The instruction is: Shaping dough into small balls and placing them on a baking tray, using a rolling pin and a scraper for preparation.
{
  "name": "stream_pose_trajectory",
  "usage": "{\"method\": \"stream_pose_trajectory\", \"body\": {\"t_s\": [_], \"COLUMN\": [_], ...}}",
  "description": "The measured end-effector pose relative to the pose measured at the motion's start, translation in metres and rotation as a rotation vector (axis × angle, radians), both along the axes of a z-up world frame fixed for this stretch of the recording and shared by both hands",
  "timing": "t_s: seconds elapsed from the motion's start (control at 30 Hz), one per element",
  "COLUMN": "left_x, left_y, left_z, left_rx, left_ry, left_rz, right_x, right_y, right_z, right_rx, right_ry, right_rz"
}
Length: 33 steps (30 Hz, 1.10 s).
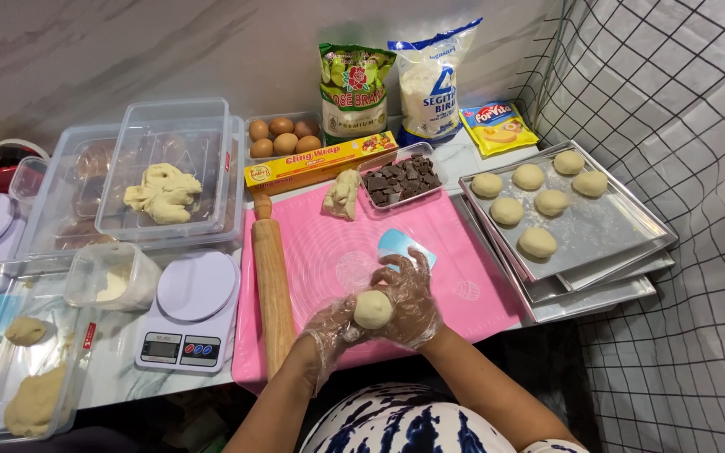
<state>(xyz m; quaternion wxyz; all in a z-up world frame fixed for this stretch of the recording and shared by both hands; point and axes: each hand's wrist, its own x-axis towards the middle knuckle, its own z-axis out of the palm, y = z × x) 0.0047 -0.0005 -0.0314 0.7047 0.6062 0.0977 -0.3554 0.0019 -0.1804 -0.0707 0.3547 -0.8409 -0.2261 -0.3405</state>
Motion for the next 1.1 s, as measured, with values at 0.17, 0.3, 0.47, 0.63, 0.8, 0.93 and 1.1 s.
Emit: {"method": "stream_pose_trajectory", "body": {"t_s": [0.17,0.3,0.47,0.63,0.8,0.93,1.1], "left_x": [-0.012,-0.011,-0.01,-0.012,-0.013,-0.012,-0.013], "left_y": [0.001,-0.001,0.003,0.002,0.002,0.003,0.006], "left_z": [0.029,0.029,0.025,0.04,0.042,0.036,0.022], "left_rx": [-0.338,-0.348,-0.416,-0.409,-0.418,-0.465,-0.531], "left_ry": [0.357,0.361,0.299,0.33,0.378,0.34,0.346], "left_rz": [0.263,0.272,0.257,0.283,0.306,0.32,0.297], "right_x": [-0.001,0.001,0.0,0.001,0.003,0.001,-0.011], "right_y": [0.009,0.009,0.001,-0.002,0.0,0.005,0.006], "right_z": [0.031,0.025,-0.01,-0.019,-0.028,-0.024,0.034], "right_rx": [-0.062,-0.128,-0.147,-0.137,-0.149,-0.069,0.128], "right_ry": [-0.255,-0.266,-0.161,-0.034,0.111,0.24,0.64], "right_rz": [0.02,0.008,0.022,0.117,0.097,0.122,0.22]}}
